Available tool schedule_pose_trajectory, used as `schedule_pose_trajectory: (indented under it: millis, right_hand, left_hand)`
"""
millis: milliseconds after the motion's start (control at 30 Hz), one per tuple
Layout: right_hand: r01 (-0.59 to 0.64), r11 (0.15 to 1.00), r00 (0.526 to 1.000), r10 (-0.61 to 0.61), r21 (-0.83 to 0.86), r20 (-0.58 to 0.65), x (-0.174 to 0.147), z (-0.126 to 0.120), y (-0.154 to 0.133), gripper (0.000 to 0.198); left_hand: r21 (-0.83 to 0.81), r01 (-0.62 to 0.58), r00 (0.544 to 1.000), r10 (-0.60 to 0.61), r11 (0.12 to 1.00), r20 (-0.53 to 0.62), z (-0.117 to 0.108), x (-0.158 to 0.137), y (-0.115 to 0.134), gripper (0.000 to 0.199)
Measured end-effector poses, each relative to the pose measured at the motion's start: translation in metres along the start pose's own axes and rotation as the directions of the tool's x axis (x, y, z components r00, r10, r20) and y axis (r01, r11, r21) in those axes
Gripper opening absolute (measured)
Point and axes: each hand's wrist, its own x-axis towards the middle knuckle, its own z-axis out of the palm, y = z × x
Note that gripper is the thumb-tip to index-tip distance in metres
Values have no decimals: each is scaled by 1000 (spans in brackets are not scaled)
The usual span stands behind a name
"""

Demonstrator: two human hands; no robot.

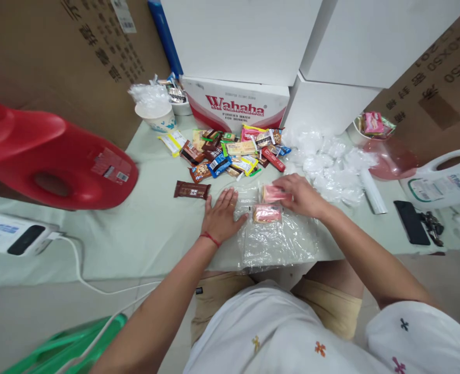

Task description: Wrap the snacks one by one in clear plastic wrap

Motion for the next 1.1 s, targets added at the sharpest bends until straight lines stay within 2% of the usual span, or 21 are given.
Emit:
schedule_pose_trajectory:
  millis: [100, 200, 367, 500, 733, 867, 967, 1033, 1100]
  right_hand:
    - [53, 998, 990, -49, -26, 131, -13, 16, -24, 49]
    - [51, 990, 977, -22, -135, 211, -13, 35, -39, 49]
    - [71, 980, 990, -47, -186, 134, -6, 52, -44, 38]
    - [65, 984, 990, -43, -164, 136, -10, 48, -39, 35]
    - [18, 998, 994, -11, -63, 108, -42, 27, -30, 50]
    - [13, 998, 995, -7, -57, 102, -47, 40, -33, 52]
    - [-25, 998, 992, 31, -53, 120, -46, 57, -29, 65]
    - [-33, 999, 996, 34, -9, 80, -53, 61, -25, 76]
    - [-33, 998, 999, 34, 54, -16, -69, 60, -22, 80]
  left_hand:
    - [6, -2, 1000, 2, 1000, -1, -1, 0, 1, 79]
    - [16, 2, 1000, -2, 1000, 8, -1, 1, 1, 79]
    - [32, 10, 1000, -11, 999, 21, 0, 1, 1, 80]
    - [26, 15, 999, -16, 1000, 35, -1, 2, 1, 80]
    - [22, 21, 998, -22, 1000, 51, -3, 3, 1, 80]
    - [32, 21, 998, -22, 999, 58, -5, 3, 2, 81]
    - [33, 18, 998, -20, 999, 57, -6, 3, 0, 80]
    - [17, 8, 998, -9, 1000, 61, -6, 4, -2, 78]
    - [-22, -2, 998, 3, 1000, 59, -8, 5, -3, 75]
